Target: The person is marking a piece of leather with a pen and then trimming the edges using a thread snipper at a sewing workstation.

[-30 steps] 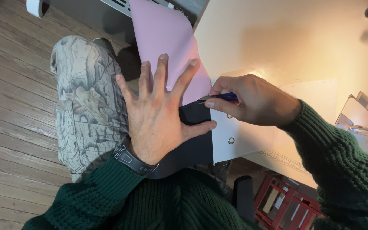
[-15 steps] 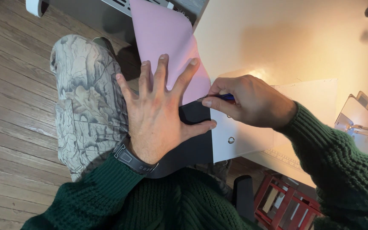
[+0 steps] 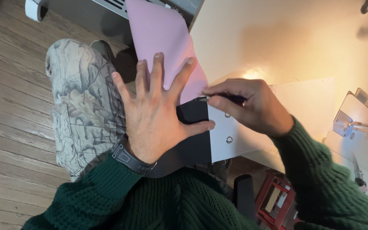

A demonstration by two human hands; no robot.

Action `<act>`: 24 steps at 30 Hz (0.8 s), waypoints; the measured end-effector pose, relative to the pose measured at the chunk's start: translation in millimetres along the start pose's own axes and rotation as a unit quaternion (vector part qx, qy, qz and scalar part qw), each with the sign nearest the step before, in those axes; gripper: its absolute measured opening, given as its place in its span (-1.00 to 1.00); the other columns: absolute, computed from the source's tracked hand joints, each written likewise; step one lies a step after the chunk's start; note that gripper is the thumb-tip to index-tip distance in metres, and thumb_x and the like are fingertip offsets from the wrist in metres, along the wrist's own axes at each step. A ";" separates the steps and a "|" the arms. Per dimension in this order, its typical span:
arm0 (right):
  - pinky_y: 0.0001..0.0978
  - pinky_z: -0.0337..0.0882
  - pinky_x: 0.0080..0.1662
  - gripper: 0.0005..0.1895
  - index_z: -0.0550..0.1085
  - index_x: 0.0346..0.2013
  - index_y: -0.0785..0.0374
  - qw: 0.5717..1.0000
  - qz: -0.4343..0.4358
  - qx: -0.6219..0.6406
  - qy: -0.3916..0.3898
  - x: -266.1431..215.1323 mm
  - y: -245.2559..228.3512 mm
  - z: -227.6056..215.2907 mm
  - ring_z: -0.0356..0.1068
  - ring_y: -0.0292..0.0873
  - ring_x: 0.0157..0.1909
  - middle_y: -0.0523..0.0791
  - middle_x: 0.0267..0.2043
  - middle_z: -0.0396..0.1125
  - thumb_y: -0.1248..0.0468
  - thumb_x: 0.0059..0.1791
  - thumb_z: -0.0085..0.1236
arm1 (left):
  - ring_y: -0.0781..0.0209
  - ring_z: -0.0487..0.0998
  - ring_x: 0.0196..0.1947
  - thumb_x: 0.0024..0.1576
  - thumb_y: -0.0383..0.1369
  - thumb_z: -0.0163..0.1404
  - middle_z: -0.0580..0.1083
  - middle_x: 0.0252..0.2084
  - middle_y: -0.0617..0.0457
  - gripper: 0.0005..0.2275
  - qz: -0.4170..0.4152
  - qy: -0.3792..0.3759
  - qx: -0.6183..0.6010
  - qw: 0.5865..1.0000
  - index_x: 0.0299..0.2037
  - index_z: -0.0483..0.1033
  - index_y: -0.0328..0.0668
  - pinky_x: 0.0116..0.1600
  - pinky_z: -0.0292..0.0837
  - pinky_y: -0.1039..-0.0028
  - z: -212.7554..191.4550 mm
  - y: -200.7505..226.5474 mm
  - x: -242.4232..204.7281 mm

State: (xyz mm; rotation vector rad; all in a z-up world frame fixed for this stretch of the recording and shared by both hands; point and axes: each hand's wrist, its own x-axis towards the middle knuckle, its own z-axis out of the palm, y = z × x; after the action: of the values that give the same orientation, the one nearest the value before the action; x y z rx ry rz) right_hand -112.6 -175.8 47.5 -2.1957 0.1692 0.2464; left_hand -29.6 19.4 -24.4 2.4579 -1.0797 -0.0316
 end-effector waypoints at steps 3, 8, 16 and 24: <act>-0.54 0.26 -0.45 -0.70 0.55 -0.01 0.41 0.994 -0.069 -0.081 0.032 7.6 0.4 3.4 0.28 -0.31 -0.50 -0.07 -0.28 0.46 0.39 -0.03 0.26 | -0.58 0.20 0.40 -0.32 0.47 0.34 -0.04 0.52 -0.30 0.18 0.023 -0.040 -0.090 0.995 0.52 0.10 0.23 0.30 -0.13 -0.60 5.9 -8.4 5.0; -0.54 0.33 -0.37 -0.69 0.37 -0.07 0.41 0.989 -0.069 -0.016 0.128 -10.1 42.8 20.1 0.33 -0.29 -0.48 -0.01 -0.28 0.47 0.33 -0.01 0.25 | -0.31 0.06 0.52 0.06 0.13 0.16 0.07 0.50 -0.17 -0.42 0.062 0.023 -0.157 0.985 0.27 0.51 0.15 0.46 -0.27 -0.42 -21.5 -11.1 0.5; -0.57 0.34 -0.21 -0.81 0.37 -0.02 0.47 0.965 -0.025 0.126 0.230 -33.6 53.2 37.8 0.33 -0.30 -0.33 -0.05 -0.25 0.38 0.48 0.08 0.06 | -0.34 -0.02 0.51 0.00 0.22 0.16 0.00 0.54 -0.11 -0.33 0.147 -0.045 -0.085 0.984 0.35 0.44 0.36 0.36 -0.20 -0.54 -6.9 -32.2 26.4; -0.61 0.23 -0.23 -0.85 0.33 0.00 0.33 0.917 -0.008 0.208 0.341 -55.0 47.3 55.8 0.18 -0.38 -0.33 -0.20 -0.33 0.25 0.42 0.13 0.02 | -0.17 -0.21 0.56 0.16 0.20 -0.02 -0.10 0.58 -0.16 -0.33 0.339 -0.077 -0.055 0.936 0.46 0.31 0.20 0.44 -0.40 -0.37 11.9 -35.1 90.5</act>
State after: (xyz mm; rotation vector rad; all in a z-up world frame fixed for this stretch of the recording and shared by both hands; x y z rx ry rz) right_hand -182.4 -157.1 -8.7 -1.7700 0.5359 -0.5360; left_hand 55.1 -28.2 -35.4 1.8899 -1.8812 -0.0655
